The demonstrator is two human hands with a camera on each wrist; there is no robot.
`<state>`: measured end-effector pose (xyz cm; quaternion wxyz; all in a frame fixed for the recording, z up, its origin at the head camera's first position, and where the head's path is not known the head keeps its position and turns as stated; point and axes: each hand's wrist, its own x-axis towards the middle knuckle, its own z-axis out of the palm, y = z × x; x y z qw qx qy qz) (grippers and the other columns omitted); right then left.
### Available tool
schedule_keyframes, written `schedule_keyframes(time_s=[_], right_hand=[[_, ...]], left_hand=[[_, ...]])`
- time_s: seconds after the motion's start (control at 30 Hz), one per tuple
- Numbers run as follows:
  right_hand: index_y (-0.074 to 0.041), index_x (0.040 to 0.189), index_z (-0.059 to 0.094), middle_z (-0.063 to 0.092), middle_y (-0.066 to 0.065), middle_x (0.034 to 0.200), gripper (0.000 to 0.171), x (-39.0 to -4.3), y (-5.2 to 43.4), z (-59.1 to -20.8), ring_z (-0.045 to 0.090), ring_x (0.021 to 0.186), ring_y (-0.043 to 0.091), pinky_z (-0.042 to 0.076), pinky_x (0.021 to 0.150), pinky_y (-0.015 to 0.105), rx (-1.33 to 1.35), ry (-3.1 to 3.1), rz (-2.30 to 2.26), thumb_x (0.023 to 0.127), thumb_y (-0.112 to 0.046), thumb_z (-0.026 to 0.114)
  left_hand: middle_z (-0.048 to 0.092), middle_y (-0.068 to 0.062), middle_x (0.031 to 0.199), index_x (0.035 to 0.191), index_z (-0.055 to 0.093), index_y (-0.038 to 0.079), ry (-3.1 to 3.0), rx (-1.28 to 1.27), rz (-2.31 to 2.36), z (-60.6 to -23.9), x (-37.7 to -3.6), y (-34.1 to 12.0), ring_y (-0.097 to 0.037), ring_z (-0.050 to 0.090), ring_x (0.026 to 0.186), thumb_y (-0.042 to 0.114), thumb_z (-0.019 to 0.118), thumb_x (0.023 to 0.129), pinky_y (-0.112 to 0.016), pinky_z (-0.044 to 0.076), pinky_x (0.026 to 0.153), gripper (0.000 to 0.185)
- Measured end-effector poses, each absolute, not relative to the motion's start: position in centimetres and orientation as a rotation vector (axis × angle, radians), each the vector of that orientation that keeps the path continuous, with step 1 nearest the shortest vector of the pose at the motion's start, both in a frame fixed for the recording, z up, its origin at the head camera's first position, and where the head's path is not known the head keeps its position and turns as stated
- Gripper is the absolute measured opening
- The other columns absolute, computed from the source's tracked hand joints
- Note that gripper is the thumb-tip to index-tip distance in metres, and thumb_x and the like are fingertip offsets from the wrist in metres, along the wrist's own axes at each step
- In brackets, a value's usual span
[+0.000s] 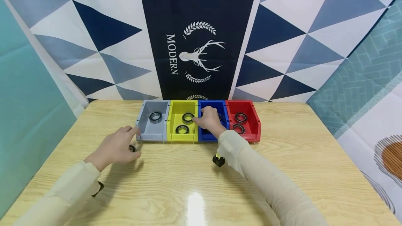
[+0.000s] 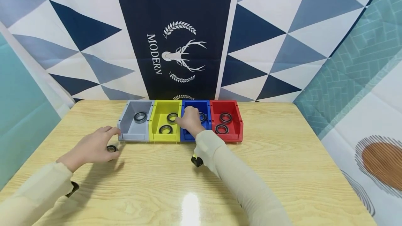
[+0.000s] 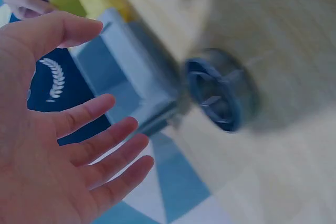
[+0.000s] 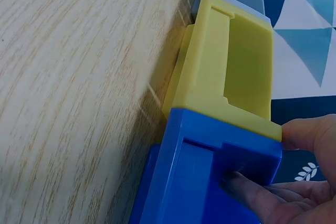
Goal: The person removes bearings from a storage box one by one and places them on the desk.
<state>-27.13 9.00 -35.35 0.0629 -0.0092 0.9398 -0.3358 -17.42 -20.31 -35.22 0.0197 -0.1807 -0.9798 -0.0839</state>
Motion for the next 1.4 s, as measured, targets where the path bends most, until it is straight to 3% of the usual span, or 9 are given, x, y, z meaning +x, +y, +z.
schedule_keyframes(time_s=[0.13, 0.23, 0.33, 0.47, 0.73, 0.9, 1.27, 1.4], right_hand=[[0.001, 0.113, 0.064, 0.041, -0.001, 0.055, 0.039, -27.3, 9.2, -35.3, 0.047, 0.046, 0.012, 0.036, 0.044, 0.019, -0.027, 2.843, -1.009, 0.086, -0.026, 0.070], [0.001, 0.121, 0.062, 0.053, 0.004, 0.064, 0.046, -27.3, 9.3, -35.3, 0.053, 0.053, 0.014, 0.044, 0.051, 0.021, -0.011, 2.851, -1.003, 0.086, -0.027, 0.071], [0.001, 0.128, 0.058, 0.069, 0.013, 0.094, 0.055, -27.4, 9.4, -35.2, 0.065, 0.071, 0.018, 0.056, 0.069, 0.027, 0.015, 2.855, -1.008, 0.084, -0.029, 0.072], [0.002, 0.129, 0.057, 0.063, 0.017, 0.128, 0.059, -27.6, 9.3, -35.3, 0.067, 0.100, 0.025, 0.054, 0.093, 0.037, 0.053, 2.836, -1.017, 0.082, -0.029, 0.075], [0.002, 0.126, 0.059, 0.065, 0.017, 0.123, 0.056, -27.4, 9.2, -35.6, 0.066, 0.095, 0.024, 0.055, 0.091, 0.037, 0.080, 2.830, -1.035, 0.081, -0.028, 0.076], [0.002, 0.121, 0.062, 0.067, 0.016, 0.119, 0.051, -27.2, 9.1, -35.8, 0.065, 0.090, 0.023, 0.056, 0.088, 0.036, 0.084, 2.834, -1.040, 0.081, -0.027, 0.076], [0.001, 0.114, 0.066, 0.070, 0.014, 0.104, 0.043, -27.0, 9.2, -35.5, 0.063, 0.079, 0.021, 0.057, 0.081, 0.033, 0.097, 2.845, -1.039, 0.081, -0.027, 0.075], [0.002, 0.117, 0.064, 0.069, 0.016, 0.107, 0.047, -27.0, 9.0, -35.2, 0.063, 0.080, 0.021, 0.057, 0.081, 0.033, 0.068, 2.858, -1.038, 0.081, -0.027, 0.075]], left_hand=[[0.063, -0.015, 0.108, 0.115, 0.059, 0.004, -3.050, -0.591, -0.271, -34.2, -18.2, -19.2, -0.026, 0.061, 0.090, 0.029, 0.070, 0.073, -0.044, 0.053, 0.067, 0.051], [0.062, -0.016, 0.111, 0.117, 0.058, 0.006, -3.062, -0.622, -0.282, -33.6, -19.0, -18.4, -0.025, 0.059, 0.090, 0.028, 0.070, 0.072, -0.043, 0.052, 0.067, 0.051], [0.061, -0.017, 0.116, 0.119, 0.058, 0.007, -3.071, -0.664, -0.292, -33.0, -19.9, -17.8, -0.026, 0.057, 0.093, 0.026, 0.071, 0.070, -0.043, 0.052, 0.069, 0.054], [0.060, -0.016, 0.117, 0.122, 0.058, 0.007, -3.046, -0.709, -0.259, -32.5, -21.1, -17.1, -0.028, 0.057, 0.097, 0.026, 0.071, 0.069, -0.047, 0.052, 0.074, 0.058], [0.056, -0.019, 0.127, 0.129, 0.054, 0.004, -2.978, -0.644, -0.032, -33.0, -23.5, -15.4, -0.037, 0.052, 0.119, 0.040, 0.066, 0.076, -0.051, 0.048, 0.097, 0.066], [0.051, -0.021, 0.135, 0.136, 0.049, 0.004, -3.018, -0.579, -0.013, -33.6, -24.8, -14.8, -0.037, 0.047, 0.126, 0.037, 0.071, 0.074, -0.051, 0.039, 0.109, 0.073], [0.046, -0.024, 0.140, 0.138, 0.049, 0.005, -3.148, -0.503, -0.098, -34.3, -27.2, -14.6, -0.042, 0.044, 0.129, 0.026, 0.072, 0.078, -0.054, 0.039, 0.108, 0.068], [0.044, -0.024, 0.144, 0.138, 0.049, 0.005, -3.185, -0.470, -0.078, -34.4, -27.8, -14.3, -0.042, 0.045, 0.129, 0.027, 0.072, 0.078, -0.054, 0.039, 0.108, 0.067]])
